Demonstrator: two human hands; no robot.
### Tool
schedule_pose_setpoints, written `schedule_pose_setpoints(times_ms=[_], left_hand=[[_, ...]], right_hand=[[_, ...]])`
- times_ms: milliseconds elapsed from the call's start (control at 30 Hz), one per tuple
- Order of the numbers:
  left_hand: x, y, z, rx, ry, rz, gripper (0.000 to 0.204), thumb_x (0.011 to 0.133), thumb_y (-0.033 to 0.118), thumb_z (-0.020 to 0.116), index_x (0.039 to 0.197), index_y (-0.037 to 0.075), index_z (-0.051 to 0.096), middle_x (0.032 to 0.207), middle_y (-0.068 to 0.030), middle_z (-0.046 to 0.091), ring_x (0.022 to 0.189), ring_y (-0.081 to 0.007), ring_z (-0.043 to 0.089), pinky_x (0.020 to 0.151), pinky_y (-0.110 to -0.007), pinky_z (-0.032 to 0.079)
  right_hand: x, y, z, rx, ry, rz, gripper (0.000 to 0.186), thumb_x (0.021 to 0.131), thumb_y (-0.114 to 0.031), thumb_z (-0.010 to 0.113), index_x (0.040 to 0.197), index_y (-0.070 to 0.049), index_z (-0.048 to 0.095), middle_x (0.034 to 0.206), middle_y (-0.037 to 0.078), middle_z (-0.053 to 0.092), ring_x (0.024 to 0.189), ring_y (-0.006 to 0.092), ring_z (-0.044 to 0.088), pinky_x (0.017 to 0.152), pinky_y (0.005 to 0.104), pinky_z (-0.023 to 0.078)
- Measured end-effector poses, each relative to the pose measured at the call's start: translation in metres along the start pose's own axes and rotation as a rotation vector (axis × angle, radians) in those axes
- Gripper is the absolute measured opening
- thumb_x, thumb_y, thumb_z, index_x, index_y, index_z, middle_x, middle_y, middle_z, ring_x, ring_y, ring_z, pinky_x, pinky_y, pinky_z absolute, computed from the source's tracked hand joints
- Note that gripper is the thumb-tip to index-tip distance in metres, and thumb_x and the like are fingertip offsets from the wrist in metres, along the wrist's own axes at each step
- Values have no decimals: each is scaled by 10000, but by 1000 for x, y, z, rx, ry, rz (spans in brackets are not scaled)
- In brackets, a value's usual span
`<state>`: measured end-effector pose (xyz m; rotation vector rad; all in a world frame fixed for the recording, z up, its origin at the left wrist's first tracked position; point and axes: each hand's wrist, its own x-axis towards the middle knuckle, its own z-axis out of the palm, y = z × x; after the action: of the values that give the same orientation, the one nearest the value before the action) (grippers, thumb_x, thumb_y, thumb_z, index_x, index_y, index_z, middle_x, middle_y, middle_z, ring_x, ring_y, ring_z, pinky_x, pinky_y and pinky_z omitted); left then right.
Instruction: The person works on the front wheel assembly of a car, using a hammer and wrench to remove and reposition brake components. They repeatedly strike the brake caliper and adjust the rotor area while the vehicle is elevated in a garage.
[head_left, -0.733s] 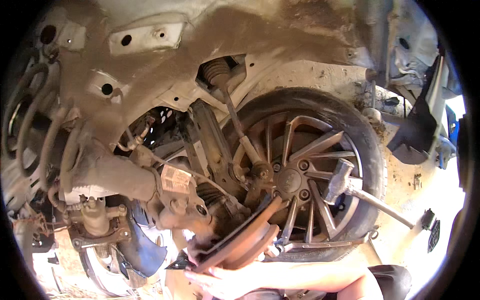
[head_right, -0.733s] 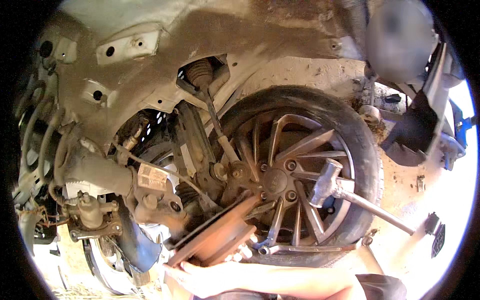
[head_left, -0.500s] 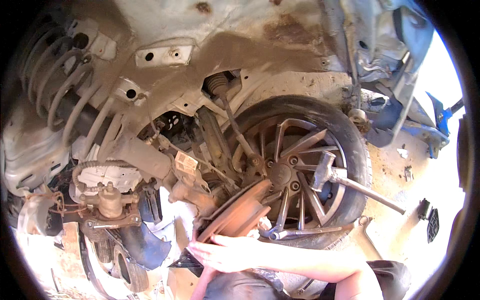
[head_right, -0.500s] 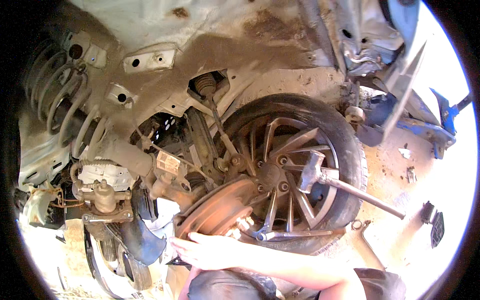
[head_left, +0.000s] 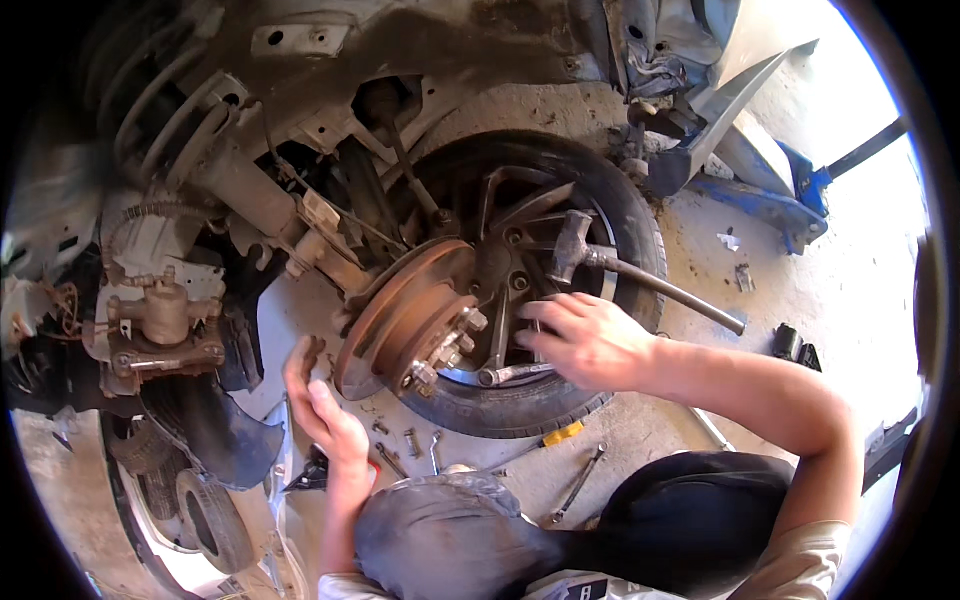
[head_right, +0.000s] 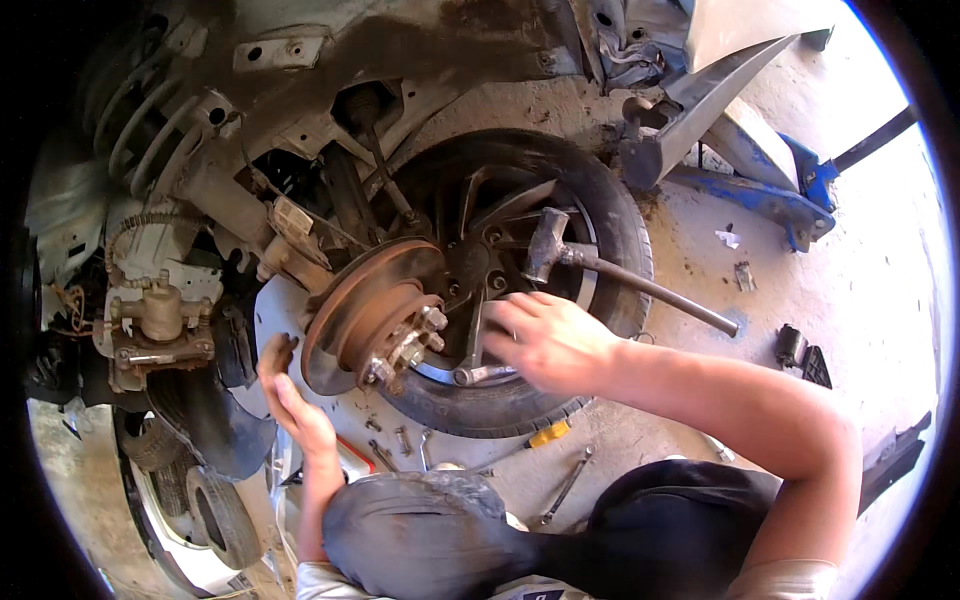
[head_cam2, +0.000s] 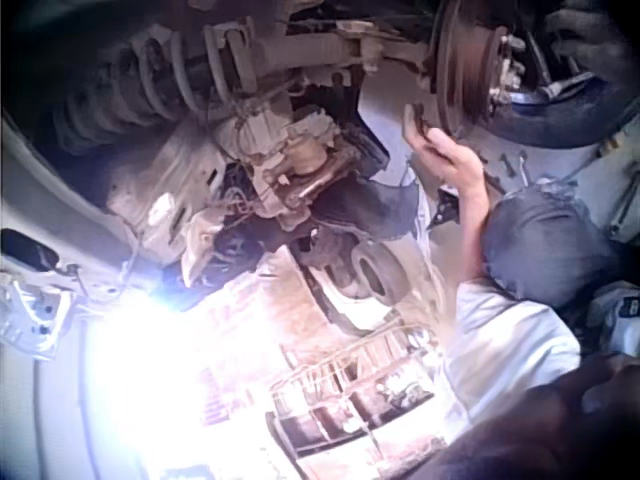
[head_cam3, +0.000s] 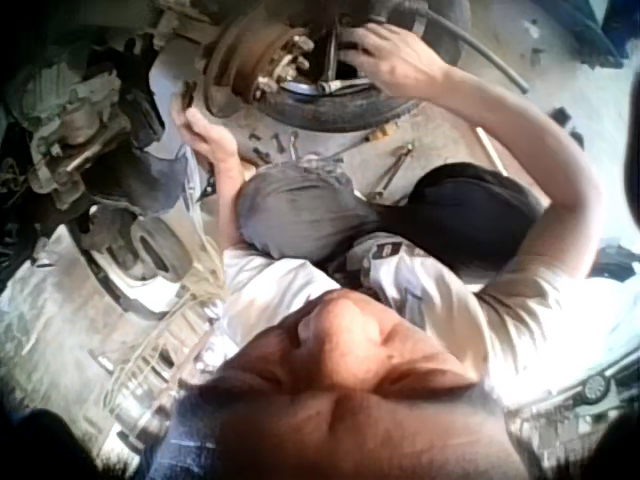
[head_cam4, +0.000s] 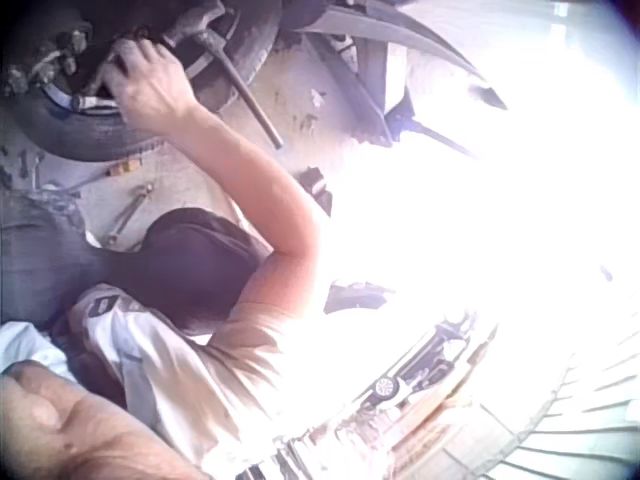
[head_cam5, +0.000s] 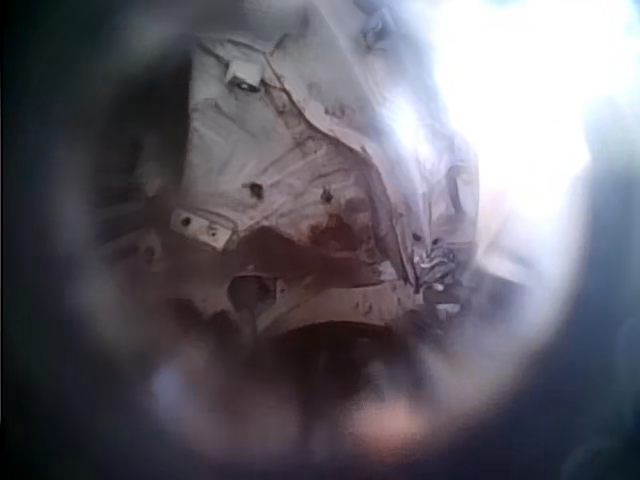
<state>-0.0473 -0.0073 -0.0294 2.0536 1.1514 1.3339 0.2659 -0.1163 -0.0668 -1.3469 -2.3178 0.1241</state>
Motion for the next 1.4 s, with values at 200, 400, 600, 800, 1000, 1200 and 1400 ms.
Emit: schedule_pose_setpoints(times_ms=[200,400,600,800,1000,1200,1400], left_hand=[[27,16,9,51,-96,83,538,1010,379,455,1347,-41,462,1306,-180,512,1184,-300,521,1025,-407,391],[38,11,20,112,-115,78,514,987,368,491,1336,-8,484,1238,-195,532,1131,-320,536,981,-412,413],[36,9,24,131,-92,114,532,966,400,504,1298,-15,519,1202,-201,557,1076,-337,544,953,-418,420],[34,14,27,161,-56,111,501,958,378,502,1257,-21,551,1162,-194,590,1078,-344,564,953,-414,425],[33,11,26,156,-40,126,493,957,380,498,1218,-33,566,1138,-204,598,1061,-363,572,937,-425,432],[35,13,27,168,-46,151,512,958,409,481,1174,-44,585,1079,-207,613,1008,-367,591,902,-421,450],[34,11,28,163,-43,140,512,956,409,478,1160,-45,599,1076,-212,629,999,-366,606,894,-417,462]], right_hand=[[-56,0,43,-111,-347,253,300,778,-150,635,1060,-47,633,1020,111,621,1005,255,612,824,369,524],[-54,12,67,-137,-402,271,280,830,-152,599,1056,13,596,1001,137,622,987,273,620,775,371,544],[-72,12,33,100,-396,439,267,934,-186,561,1060,27,460,858,197,618,797,359,647,662,444,545],[-54,21,-2,203,214,679,356,914,-110,571,1237,-27,443,747,199,619,642,365,632,552,461,494],[16,30,-32,-74,171,628,654,819,-44,588,1437,-200,441,877,143,560,757,320,625,646,417,533],[24,23,-5,-44,147,519,731,788,-21,588,1473,-198,405,904,166,564,810,326,626,677,405,542],[32,5,-16,0,-31,600,782,790,-19,567,1515,-156,310,973,220,595,847,337,658,686,403,549]])
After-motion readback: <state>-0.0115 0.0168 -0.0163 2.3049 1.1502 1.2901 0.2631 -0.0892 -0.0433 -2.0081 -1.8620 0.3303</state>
